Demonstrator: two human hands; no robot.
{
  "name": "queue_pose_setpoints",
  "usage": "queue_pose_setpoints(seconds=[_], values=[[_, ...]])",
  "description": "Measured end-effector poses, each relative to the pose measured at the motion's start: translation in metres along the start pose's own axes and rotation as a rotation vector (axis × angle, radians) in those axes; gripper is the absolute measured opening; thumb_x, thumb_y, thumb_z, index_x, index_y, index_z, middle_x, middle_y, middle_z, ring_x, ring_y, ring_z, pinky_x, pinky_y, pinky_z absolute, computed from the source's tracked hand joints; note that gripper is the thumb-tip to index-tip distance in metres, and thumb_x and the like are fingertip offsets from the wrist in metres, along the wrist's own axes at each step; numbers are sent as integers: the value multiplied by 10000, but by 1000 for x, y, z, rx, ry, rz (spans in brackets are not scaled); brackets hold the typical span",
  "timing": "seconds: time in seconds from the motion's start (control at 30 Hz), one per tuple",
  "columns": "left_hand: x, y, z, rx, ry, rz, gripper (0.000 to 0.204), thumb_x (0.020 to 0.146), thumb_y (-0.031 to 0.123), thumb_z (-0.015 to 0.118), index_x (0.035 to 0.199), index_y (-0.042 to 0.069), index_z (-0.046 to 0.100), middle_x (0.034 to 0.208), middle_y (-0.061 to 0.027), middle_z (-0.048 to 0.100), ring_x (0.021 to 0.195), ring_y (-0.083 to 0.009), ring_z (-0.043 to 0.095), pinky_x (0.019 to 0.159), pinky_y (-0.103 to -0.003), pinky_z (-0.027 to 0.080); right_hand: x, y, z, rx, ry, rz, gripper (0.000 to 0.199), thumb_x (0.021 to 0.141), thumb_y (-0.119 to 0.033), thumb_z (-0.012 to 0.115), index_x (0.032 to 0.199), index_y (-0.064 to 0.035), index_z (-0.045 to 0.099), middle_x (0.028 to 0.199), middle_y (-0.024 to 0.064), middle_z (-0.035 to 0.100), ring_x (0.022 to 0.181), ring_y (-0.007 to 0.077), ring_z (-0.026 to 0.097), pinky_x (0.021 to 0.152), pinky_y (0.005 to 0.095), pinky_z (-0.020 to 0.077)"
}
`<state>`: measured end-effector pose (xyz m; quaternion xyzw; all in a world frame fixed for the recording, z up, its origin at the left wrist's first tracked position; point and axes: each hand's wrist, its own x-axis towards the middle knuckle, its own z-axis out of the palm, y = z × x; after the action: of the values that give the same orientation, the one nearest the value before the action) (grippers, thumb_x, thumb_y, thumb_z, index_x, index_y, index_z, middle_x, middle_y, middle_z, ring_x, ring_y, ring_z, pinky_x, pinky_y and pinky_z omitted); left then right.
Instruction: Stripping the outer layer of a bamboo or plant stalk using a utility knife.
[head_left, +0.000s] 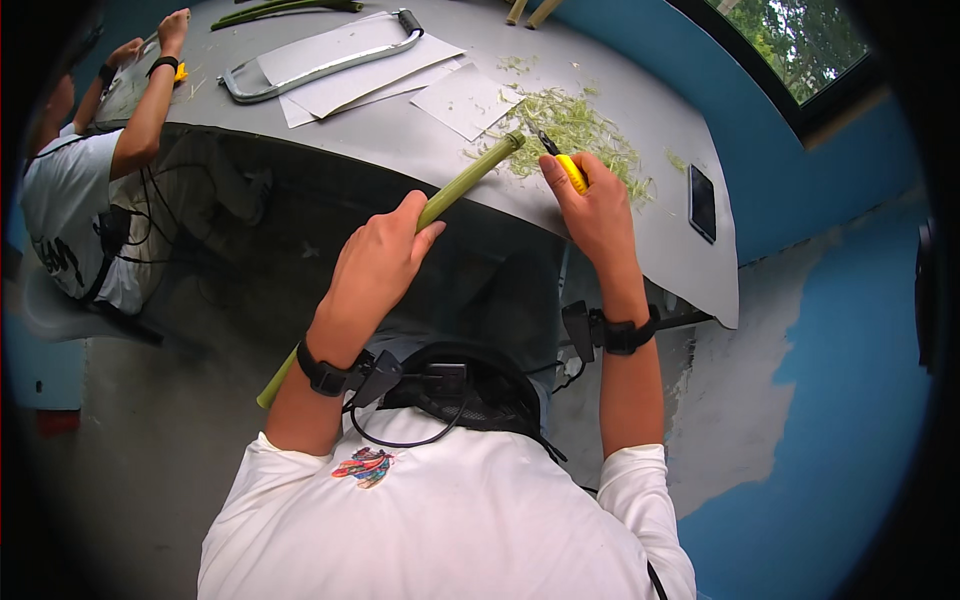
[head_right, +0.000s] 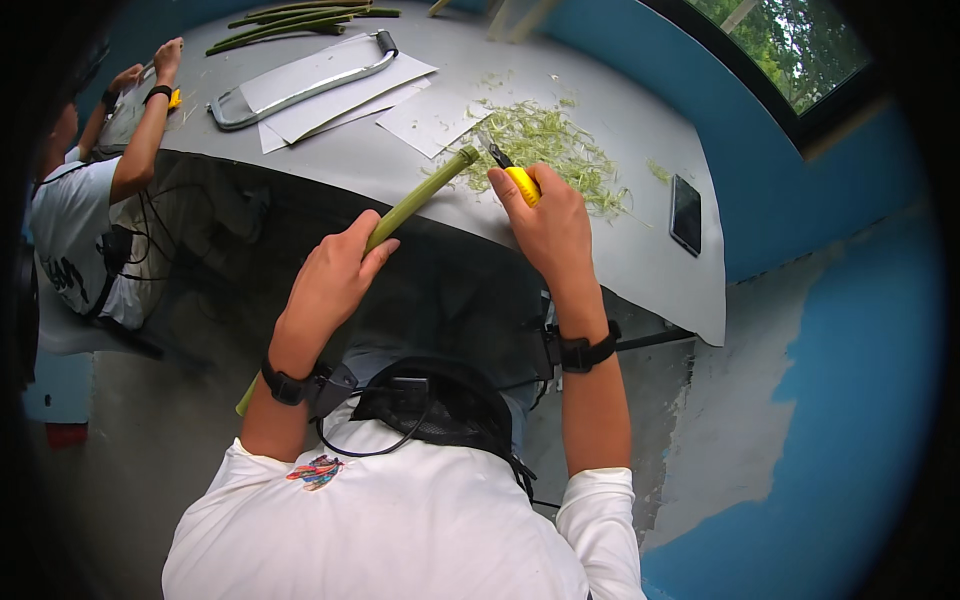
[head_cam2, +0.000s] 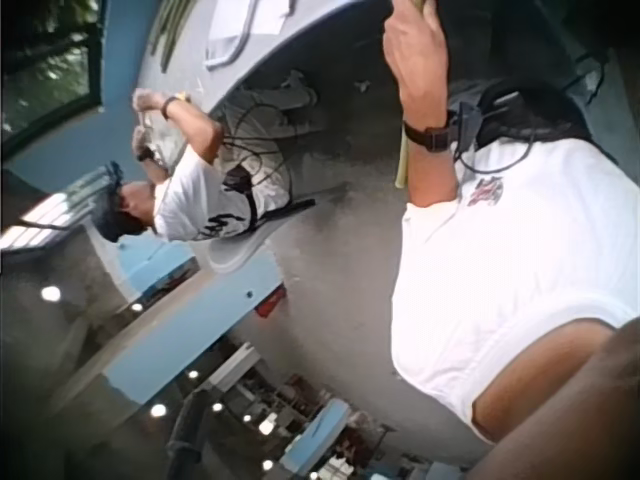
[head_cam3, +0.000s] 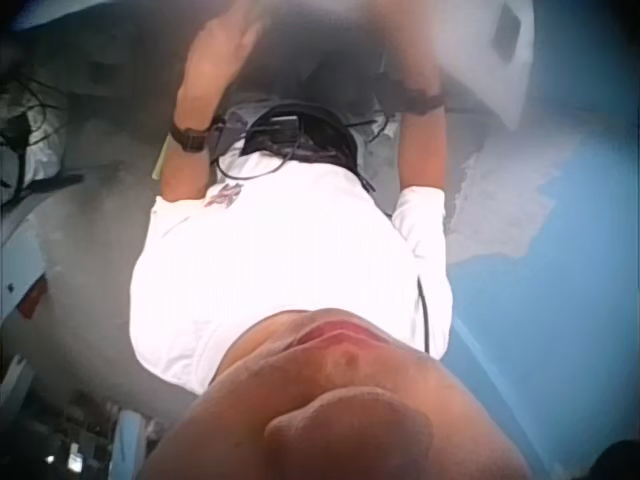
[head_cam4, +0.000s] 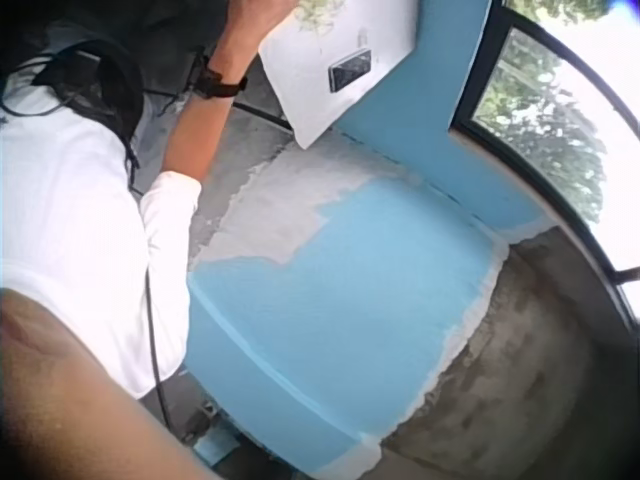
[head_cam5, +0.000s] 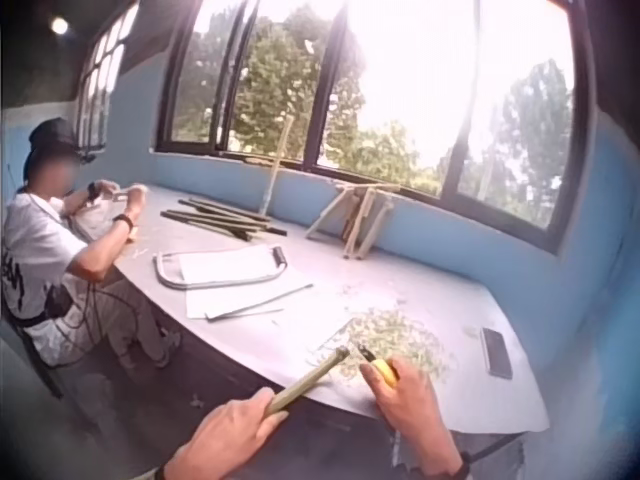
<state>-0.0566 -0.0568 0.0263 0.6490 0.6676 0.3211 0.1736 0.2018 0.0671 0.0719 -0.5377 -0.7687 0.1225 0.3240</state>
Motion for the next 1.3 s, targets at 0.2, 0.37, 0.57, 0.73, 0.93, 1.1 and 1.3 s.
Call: queue_pose_setpoints(seconds=[0.2, 0.37, 0.57, 0.73, 0.93, 1.1, 1.3], values=[[3, -4, 8, -52, -78, -74, 505, 1205, 495, 543, 1070, 9, 527, 783, -278, 621, 807, -567, 589, 681, -576, 486, -9, 1, 8, -46, 16, -125, 632, 1082, -641, 705, 865, -48, 674, 692, 177, 660, 652, 410, 679, 618, 489, 518], [6, -2, 17, -87, -84, -112, 642, 1231, 570, 416, 1019, -17, 565, 766, -274, 576, 780, -556, 543, 694, -565, 477, -14, 0, 10, -116, 55, -227, 611, 1075, -622, 718, 815, -76, 639, 656, 140, 639, 593, 394, 659, 567, 482, 499], [10, 5, 25, -151, -32, -120, 670, 1243, 538, 384, 918, -7, 599, 768, -297, 631, 796, -580, 608, 712, -605, 496, -16, 0, 14, -153, 111, -226, 603, 1056, -624, 737, 801, -88, 636, 647, 127, 638, 594, 377, 673, 565, 473, 512], [11, 5, 27, -158, -38, -141, 702, 1238, 567, 377, 910, -13, 597, 768, -294, 628, 800, -582, 600, 711, -596, 498, -16, 0, 16, -211, 116, -179, 606, 1053, -632, 734, 801, -88, 649, 660, 135, 659, 606, 380, 692, 561, 480, 523], [10, 8, 27, -175, -26, -151, 704, 1234, 580, 380, 924, -10, 604, 779, -298, 632, 813, -590, 597, 716, -598, 498, -16, -1, 14, -211, 102, -191, 593, 1061, -597, 755, 823, -65, 644, 656, 161, 638, 622, 407, 674, 579, 487, 500], [8, 12, 25, -153, -27, -153, 706, 1233, 584, 378, 932, -14, 604, 794, -304, 635, 841, -601, 595, 726, -602, 497, -15, 0, 17, -228, 117, -163, 615, 1055, -622, 749, 821, -62, 649, 663, 165, 655, 638, 414, 694, 583, 493, 520], [7, 12, 27, -147, -15, -146, 719, 1230, 593, 375, 930, -17, 608, 804, -310, 634, 857, -610, 589, 731, -606, 495, -17, -1, 20, -281, 163, -154, 616, 1035, -655, 736, 813, -82, 692, 683, 150, 698, 635, 385, 725, 564, 478, 545]])
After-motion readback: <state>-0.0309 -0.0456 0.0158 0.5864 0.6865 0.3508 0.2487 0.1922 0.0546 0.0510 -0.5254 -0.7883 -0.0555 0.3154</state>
